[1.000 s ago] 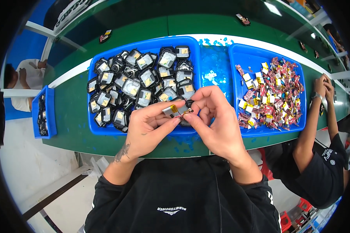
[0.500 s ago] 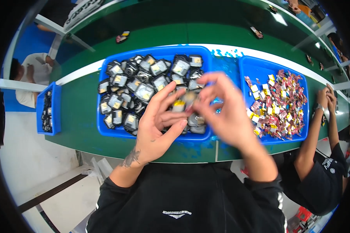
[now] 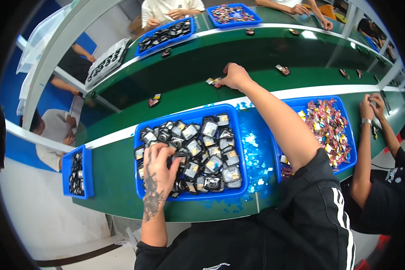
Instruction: Inspecting and applying stickers to small black electronic components at a production line.
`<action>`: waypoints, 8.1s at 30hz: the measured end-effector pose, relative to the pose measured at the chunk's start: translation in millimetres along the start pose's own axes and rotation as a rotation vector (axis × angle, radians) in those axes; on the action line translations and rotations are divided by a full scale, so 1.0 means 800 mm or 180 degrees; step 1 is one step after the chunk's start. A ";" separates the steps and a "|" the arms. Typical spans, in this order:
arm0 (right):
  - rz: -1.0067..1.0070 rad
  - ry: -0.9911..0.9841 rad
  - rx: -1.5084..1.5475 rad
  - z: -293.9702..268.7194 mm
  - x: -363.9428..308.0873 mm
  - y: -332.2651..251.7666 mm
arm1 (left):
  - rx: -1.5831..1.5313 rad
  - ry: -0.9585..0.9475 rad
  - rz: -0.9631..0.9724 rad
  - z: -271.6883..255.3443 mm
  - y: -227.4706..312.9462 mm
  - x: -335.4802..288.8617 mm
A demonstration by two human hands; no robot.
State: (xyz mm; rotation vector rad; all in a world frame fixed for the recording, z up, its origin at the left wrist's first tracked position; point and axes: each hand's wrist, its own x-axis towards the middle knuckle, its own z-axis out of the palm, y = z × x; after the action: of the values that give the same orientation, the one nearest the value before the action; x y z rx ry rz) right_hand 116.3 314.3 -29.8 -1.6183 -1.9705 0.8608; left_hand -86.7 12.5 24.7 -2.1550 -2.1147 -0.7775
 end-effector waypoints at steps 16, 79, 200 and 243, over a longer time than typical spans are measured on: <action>-0.1052 -0.0724 -0.1145 -0.158 -0.220 0.064 | -0.5175 -0.0942 -0.1653 0.013 0.059 -0.003; -0.1082 0.0015 0.0844 -0.066 -0.338 -0.018 | -0.3974 -0.1664 -0.0838 0.037 0.110 -0.001; -0.2041 -0.1149 -0.1155 0.005 -0.132 -0.060 | -0.5386 -0.0299 -0.1900 0.011 0.058 -0.048; 0.0026 -0.1758 0.3654 -0.040 -0.349 -0.062 | -0.2790 -0.0672 0.0105 -0.027 0.067 -0.025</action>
State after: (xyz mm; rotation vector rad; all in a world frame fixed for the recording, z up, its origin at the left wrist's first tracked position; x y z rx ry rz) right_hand 163.5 42.2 40.9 -0.7240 -1.2211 2.0754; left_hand -42.5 -17.9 53.4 -2.7239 -2.0326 -1.8105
